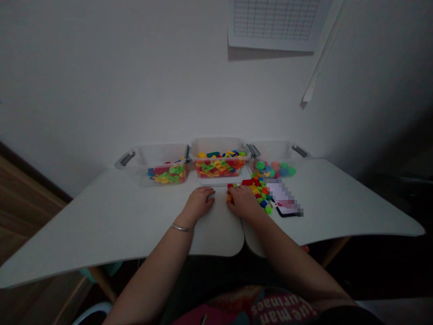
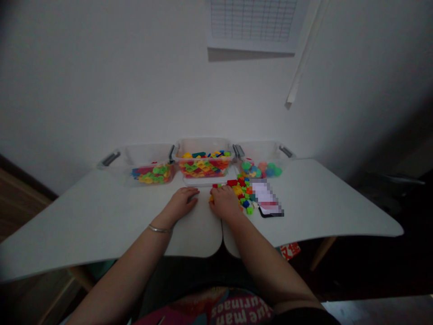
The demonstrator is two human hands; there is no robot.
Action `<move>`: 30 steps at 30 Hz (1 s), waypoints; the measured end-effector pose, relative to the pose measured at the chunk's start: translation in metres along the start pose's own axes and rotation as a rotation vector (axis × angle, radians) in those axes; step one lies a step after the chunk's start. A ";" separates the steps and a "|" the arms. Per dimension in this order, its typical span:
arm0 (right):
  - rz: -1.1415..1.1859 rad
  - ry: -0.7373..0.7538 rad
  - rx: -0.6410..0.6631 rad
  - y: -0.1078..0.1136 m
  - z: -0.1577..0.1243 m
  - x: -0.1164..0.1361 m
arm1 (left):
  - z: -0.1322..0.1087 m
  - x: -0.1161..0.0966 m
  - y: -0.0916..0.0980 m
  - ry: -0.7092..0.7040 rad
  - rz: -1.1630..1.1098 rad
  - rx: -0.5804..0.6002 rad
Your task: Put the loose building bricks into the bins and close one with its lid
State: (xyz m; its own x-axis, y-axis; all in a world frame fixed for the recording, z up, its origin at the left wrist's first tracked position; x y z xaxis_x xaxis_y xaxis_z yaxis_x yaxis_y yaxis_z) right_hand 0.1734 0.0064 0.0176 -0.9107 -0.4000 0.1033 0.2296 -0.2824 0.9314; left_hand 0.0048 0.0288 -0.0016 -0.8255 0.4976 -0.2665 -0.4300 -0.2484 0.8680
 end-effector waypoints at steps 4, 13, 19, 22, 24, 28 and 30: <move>0.028 0.024 -0.019 -0.004 0.000 0.001 | 0.000 0.001 -0.001 0.004 -0.004 0.005; 0.105 0.028 -0.092 -0.005 0.000 0.003 | -0.001 0.003 -0.003 -0.018 -0.021 -0.019; 0.191 0.044 -0.177 -0.005 0.001 0.004 | 0.000 0.005 -0.005 -0.017 -0.022 -0.021; 0.316 -0.018 -0.242 -0.002 0.003 0.001 | 0.000 0.004 -0.004 -0.021 -0.010 -0.018; 0.409 -0.079 -0.318 0.003 0.005 -0.003 | 0.000 0.003 -0.003 -0.026 -0.010 -0.017; 0.538 -0.170 -0.505 0.017 0.010 -0.015 | -0.001 0.003 -0.003 -0.027 -0.025 -0.020; 0.560 -0.208 -0.602 0.027 0.013 -0.024 | -0.001 0.005 -0.004 -0.023 -0.021 -0.017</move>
Point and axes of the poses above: each hand's wrist, its own z-axis towards the middle knuckle, its own y-axis out of the back of the hand, x = y × z, the point moved 4 cm from there along z, towards the middle knuckle, and after that the axes turned 5 degrees about -x, right-handed, at the moved point
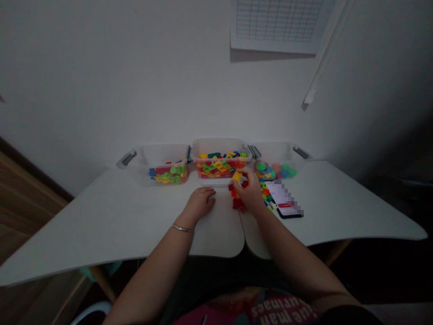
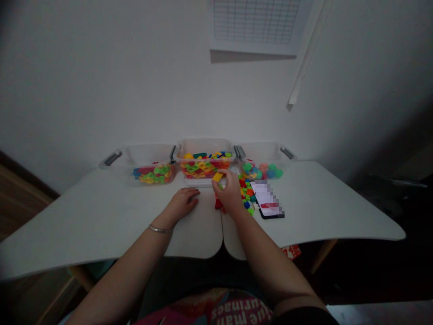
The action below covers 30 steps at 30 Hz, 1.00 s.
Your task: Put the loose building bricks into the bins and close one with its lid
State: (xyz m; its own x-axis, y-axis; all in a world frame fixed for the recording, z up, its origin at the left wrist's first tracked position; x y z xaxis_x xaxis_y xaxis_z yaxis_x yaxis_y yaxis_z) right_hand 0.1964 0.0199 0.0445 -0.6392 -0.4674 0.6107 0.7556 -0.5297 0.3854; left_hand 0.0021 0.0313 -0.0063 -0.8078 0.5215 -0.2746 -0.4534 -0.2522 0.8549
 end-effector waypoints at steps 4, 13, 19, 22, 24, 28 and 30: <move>-0.048 0.026 -0.078 0.010 0.027 -0.001 | 0.000 0.002 -0.001 0.005 0.014 0.018; -0.173 0.088 -0.018 0.001 0.072 0.006 | 0.000 0.002 -0.002 0.010 -0.011 0.002; -0.249 0.036 0.068 -0.016 0.075 0.012 | 0.001 0.000 0.001 0.019 -0.012 0.018; -0.342 0.058 0.107 -0.020 0.074 0.014 | 0.000 0.000 0.001 0.018 -0.021 0.008; -0.377 0.087 0.132 -0.022 0.073 0.015 | 0.000 0.002 -0.001 0.012 -0.018 -0.009; -0.439 0.114 0.196 -0.025 0.073 0.014 | -0.001 0.004 -0.004 0.001 0.001 -0.012; -0.472 0.118 0.228 -0.025 0.074 0.014 | 0.000 0.004 -0.003 -0.001 0.005 -0.004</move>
Point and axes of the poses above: each hand's wrist, its own z-axis towards the middle knuckle, its own y-axis out of the back of the hand, x = y × z, the point moved 4 cm from there along z, towards the middle knuckle, and after that the axes turned 5 degrees about -x, right-handed, at the moved point
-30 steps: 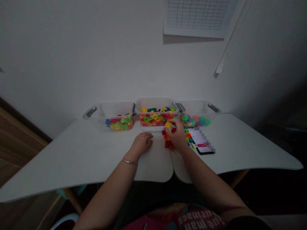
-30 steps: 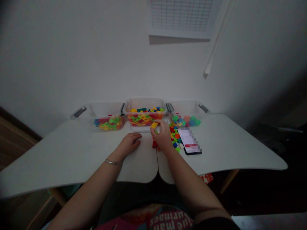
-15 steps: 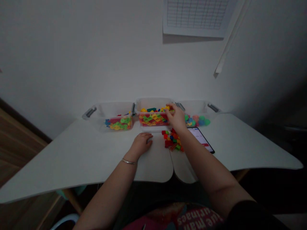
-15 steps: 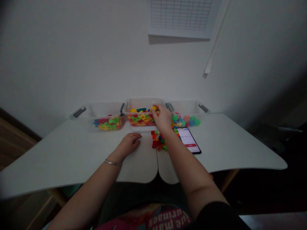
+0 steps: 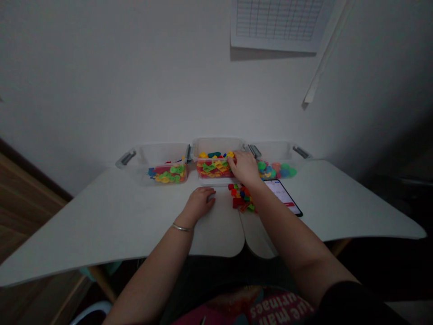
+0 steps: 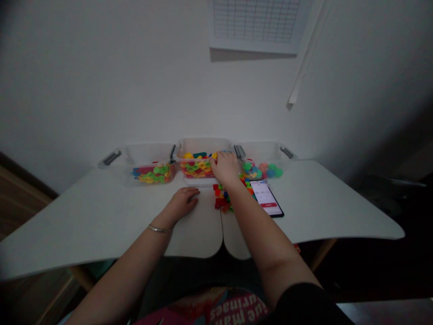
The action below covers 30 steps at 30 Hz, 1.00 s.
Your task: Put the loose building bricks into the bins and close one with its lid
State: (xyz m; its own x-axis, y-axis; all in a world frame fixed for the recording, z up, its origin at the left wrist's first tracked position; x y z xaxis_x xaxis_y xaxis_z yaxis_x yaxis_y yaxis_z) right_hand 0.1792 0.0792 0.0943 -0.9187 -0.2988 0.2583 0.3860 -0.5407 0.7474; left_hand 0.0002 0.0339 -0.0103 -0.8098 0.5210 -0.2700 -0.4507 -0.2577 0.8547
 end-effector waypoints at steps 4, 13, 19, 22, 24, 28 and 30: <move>-0.019 0.021 0.029 0.001 0.002 0.001 | 0.001 -0.002 0.003 -0.003 -0.003 0.009; 0.141 0.033 -0.055 0.004 -0.003 -0.008 | 0.000 -0.002 0.003 0.006 -0.017 -0.004; 0.277 -0.038 -0.227 0.028 -0.021 -0.009 | 0.001 -0.003 0.003 -0.001 -0.009 0.012; 0.291 -0.018 -0.207 0.030 -0.039 -0.002 | 0.001 -0.005 0.004 0.004 -0.010 0.015; 0.271 0.042 -0.105 0.022 -0.053 0.005 | 0.000 -0.006 0.005 0.010 -0.007 0.017; 0.125 0.076 0.084 0.002 -0.082 0.008 | 0.000 -0.007 0.005 0.004 0.002 0.021; 0.035 0.072 0.118 -0.004 -0.092 0.005 | 0.001 -0.006 0.004 0.001 0.000 0.013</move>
Point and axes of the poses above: each hand's wrist, its own z-axis towards the middle knuckle, its own y-axis out of the back of the hand, x = y × z, the point moved 4 cm from there along z, towards the middle knuckle, and after that the axes turned 5 degrees about -x, right-handed, at the moved point
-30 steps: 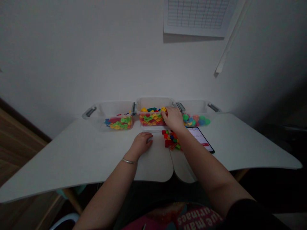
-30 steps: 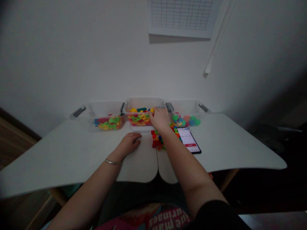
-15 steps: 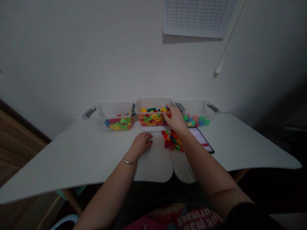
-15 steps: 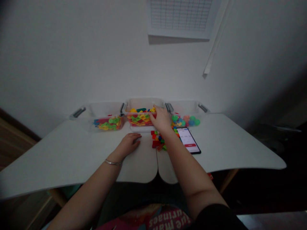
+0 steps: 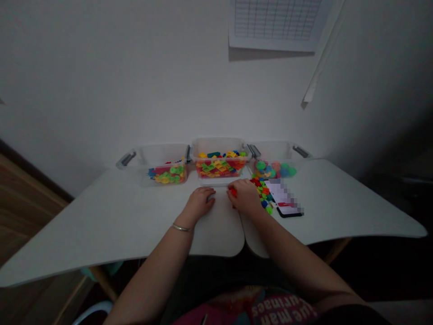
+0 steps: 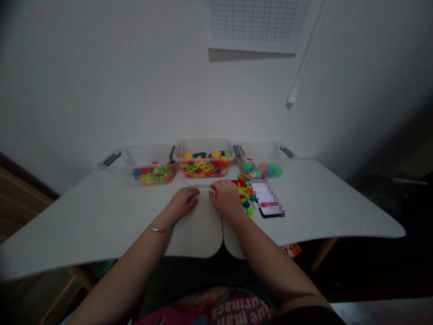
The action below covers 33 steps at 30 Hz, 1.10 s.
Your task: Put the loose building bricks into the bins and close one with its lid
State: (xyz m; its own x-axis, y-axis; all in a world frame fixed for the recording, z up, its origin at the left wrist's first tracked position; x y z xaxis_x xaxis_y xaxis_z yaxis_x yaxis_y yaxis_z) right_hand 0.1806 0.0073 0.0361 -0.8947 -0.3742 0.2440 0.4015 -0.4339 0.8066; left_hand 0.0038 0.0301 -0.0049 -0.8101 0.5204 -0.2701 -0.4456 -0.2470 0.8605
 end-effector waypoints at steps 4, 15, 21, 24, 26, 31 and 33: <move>-0.140 -0.011 0.002 -0.003 -0.008 -0.004 | 0.000 0.002 -0.002 -0.007 -0.001 -0.018; -0.236 -0.098 0.048 -0.015 -0.009 -0.001 | 0.001 0.002 -0.002 -0.017 -0.009 -0.022; -0.193 -0.063 0.065 -0.019 -0.008 0.001 | 0.001 0.003 -0.004 -0.013 -0.011 -0.025; -0.179 -0.036 0.062 -0.020 -0.006 0.003 | 0.001 0.003 -0.003 -0.017 -0.025 -0.046; -0.178 -0.030 0.071 -0.021 -0.005 0.003 | 0.001 0.003 -0.002 -0.016 -0.031 -0.058; -0.170 -0.005 0.068 -0.022 -0.004 0.004 | 0.002 0.000 0.000 -0.007 -0.056 -0.058; -0.154 0.015 0.051 -0.022 -0.004 0.005 | 0.002 0.000 0.000 -0.001 -0.079 -0.063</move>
State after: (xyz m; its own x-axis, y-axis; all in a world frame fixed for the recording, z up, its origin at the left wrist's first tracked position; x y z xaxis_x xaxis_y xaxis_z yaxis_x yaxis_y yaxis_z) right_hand 0.1681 0.0118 0.0178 -0.9417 -0.3188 0.1073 0.2488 -0.4453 0.8601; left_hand 0.0048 0.0318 -0.0040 -0.7714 0.5407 -0.3355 -0.5311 -0.2565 0.8075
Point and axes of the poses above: each hand's wrist, its own z-axis towards the middle knuckle, its own y-axis out of the back of the hand, x = y × z, the point moved 4 cm from there along z, towards the middle knuckle, and after that the axes turned 5 degrees about -x, right-handed, at the moved point
